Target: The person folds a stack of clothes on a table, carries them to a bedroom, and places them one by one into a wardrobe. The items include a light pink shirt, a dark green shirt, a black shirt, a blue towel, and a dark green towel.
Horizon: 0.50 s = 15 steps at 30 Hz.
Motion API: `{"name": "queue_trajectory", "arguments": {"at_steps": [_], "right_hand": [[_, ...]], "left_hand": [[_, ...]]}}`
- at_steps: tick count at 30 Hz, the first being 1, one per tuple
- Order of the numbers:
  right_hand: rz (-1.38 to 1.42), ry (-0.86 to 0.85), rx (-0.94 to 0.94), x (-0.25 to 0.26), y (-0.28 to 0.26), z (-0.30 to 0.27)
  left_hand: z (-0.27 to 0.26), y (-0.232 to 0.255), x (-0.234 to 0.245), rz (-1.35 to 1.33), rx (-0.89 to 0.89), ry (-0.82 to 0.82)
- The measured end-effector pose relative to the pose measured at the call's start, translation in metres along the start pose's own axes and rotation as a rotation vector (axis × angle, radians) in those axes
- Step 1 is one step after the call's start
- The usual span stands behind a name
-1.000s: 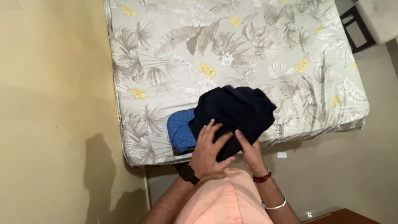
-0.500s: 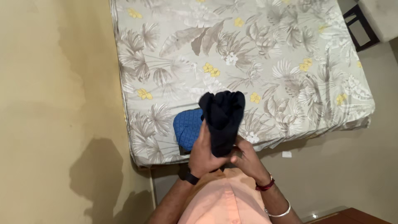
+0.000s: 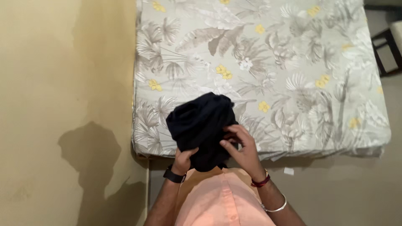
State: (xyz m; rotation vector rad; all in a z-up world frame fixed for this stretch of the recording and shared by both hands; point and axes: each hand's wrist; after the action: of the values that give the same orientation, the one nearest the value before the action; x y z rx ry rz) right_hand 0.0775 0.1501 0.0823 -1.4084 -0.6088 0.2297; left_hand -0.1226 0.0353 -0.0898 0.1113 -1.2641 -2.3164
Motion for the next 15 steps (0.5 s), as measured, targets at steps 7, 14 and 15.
{"name": "queue_trajectory", "arguments": {"at_steps": [7, 14, 15], "right_hand": [[-0.151, -0.031, 0.147, 0.040, 0.011, 0.014], [0.313, -0.405, 0.035, 0.060, 0.037, 0.019], [0.358, -0.441, 0.013, 0.059, 0.041, 0.018]], "left_hand": [[-0.065, -0.024, -0.011, -0.290, 0.180, 0.045], [-0.072, 0.044, -0.046, -0.940, 0.520, 0.206], [-0.069, 0.057, -0.049, -0.850, 0.408, 0.209]]}}
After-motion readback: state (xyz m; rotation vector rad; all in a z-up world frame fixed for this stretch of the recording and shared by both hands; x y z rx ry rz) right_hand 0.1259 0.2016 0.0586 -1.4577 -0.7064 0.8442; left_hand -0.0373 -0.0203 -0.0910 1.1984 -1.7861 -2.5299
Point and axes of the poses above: each hand's wrist, its own z-axis towards the middle knuckle, its own x-axis out of the back of the hand, y = z × x, and after that the axes turned 1 degree about -z, right-handed
